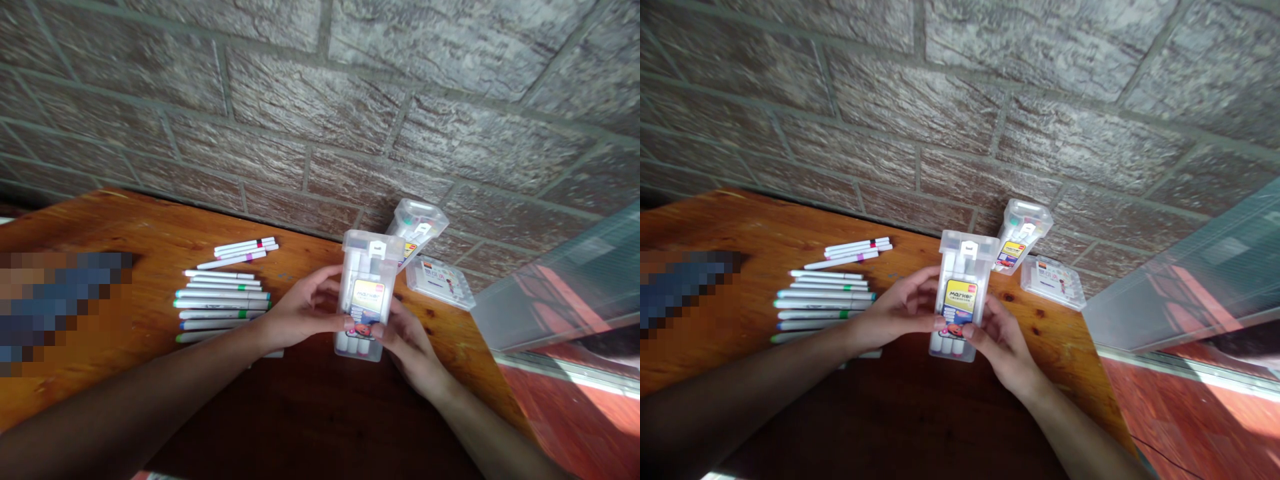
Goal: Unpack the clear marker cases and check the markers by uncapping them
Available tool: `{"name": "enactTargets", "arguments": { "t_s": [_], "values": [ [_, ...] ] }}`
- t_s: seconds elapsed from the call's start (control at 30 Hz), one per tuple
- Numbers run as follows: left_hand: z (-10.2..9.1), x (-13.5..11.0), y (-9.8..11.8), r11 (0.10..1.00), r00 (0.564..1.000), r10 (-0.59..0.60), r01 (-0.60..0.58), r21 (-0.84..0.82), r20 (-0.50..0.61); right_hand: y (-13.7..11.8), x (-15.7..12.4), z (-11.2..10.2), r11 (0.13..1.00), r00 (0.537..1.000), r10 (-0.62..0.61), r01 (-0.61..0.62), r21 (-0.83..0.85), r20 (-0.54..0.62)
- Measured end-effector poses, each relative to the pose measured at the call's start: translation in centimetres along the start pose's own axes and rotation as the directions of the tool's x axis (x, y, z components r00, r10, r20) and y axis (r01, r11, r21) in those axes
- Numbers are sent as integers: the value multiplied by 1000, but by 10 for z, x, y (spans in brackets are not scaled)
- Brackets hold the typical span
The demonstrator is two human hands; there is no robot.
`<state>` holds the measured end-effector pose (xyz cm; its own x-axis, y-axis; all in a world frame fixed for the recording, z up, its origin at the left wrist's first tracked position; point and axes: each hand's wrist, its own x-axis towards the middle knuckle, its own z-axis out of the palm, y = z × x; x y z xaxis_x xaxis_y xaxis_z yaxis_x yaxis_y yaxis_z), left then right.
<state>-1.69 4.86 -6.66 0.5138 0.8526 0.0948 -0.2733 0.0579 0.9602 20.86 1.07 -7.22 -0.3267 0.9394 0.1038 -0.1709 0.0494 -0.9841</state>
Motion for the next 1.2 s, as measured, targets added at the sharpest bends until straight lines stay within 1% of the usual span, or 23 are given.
{"name": "enactTargets", "arguments": {
  "t_s": [0.3, 0.53, 0.67, 0.8, 0.9, 1.03, 1.2],
  "values": [
    [1, 0, 2, 1000, 1000, -3, 3, -7, -1, -2, 0, 2, 1000, 1000, 7, -7, -7, -11],
    [-1, -1, -1, 1000, 1000, 20, -20, -7, 20, -2, 0, 2, 999, 999, -33, 33, 5, 12],
    [1, -1, -3, 998, 998, 64, -64, -2, 26, -5, 0, 2, 998, 998, -47, 48, -28, 34],
    [4, -2, -1, 998, 998, 60, -60, 4, 23, -8, 0, 2, 995, 999, -50, 51, -82, 12],
    [5, -3, 1, 998, 998, 65, -65, 21, 22, -8, 1, 1, 990, 997, -77, 77, -117, 9],
    [7, -4, 1, 993, 995, 103, -104, 58, 19, -6, 2, -1, 986, 995, -96, 98, -133, 25],
    [9, -5, -3, 977, 984, 178, -179, 118, 19, -2, 2, -5, 980, 994, -109, 109, -166, 13]
  ]
}}
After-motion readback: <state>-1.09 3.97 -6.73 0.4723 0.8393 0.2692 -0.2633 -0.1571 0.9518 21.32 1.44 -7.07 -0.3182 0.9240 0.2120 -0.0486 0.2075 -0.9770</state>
